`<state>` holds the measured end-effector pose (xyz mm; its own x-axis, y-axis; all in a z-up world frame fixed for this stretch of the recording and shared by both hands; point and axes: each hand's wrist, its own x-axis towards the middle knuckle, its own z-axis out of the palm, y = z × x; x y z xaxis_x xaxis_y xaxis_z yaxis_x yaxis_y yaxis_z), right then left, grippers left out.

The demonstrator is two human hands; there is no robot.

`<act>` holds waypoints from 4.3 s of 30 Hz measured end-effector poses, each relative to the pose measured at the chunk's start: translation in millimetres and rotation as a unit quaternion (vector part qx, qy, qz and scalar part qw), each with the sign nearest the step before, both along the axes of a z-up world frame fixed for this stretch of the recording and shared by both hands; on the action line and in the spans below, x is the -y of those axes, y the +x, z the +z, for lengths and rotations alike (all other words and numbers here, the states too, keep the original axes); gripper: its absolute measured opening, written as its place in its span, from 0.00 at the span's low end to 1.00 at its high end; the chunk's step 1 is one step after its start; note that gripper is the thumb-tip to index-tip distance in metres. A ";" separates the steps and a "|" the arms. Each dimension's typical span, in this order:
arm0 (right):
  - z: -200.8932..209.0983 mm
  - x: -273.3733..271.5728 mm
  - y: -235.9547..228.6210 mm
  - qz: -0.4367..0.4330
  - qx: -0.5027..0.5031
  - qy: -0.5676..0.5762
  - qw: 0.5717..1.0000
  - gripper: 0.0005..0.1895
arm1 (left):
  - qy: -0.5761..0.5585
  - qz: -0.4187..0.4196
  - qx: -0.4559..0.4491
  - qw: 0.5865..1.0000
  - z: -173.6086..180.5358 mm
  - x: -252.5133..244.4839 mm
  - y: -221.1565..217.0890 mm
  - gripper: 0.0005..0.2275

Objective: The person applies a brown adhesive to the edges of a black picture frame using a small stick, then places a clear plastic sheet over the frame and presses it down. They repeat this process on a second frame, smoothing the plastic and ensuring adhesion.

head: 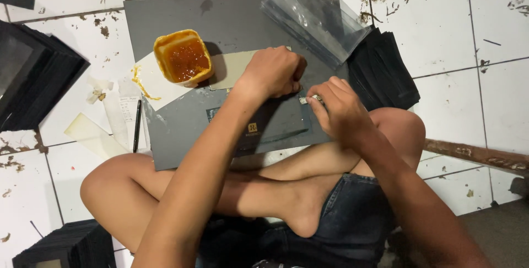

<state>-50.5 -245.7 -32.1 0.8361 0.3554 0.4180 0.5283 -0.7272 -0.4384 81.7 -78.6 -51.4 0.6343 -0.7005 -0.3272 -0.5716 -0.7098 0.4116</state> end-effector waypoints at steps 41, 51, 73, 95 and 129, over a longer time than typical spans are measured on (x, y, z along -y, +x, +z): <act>2.5 -16.9 -1.4 -0.064 0.037 -0.071 0.995 0.04 | -0.111 0.009 0.003 0.994 -1.3 -46.7 -17.1 0.09; -8.0 -0.2 -20.1 -0.154 0.030 -0.023 0.987 0.03 | -0.138 0.019 0.013 0.990 4.2 -48.6 -25.7 0.07; -17.1 -62.8 39.7 -0.134 -0.082 0.239 0.958 0.17 | -0.355 0.396 0.183 0.827 14.6 -175.4 -164.2 0.06; -95.3 91.6 45.1 -0.313 -0.087 0.315 0.892 0.24 | -0.388 0.158 0.183 0.889 67.3 -12.9 -81.4 0.04; -78.8 101.2 70.0 -0.282 -0.194 0.645 0.683 0.10 | -0.055 0.053 0.106 0.991 0.9 132.0 19.2 0.25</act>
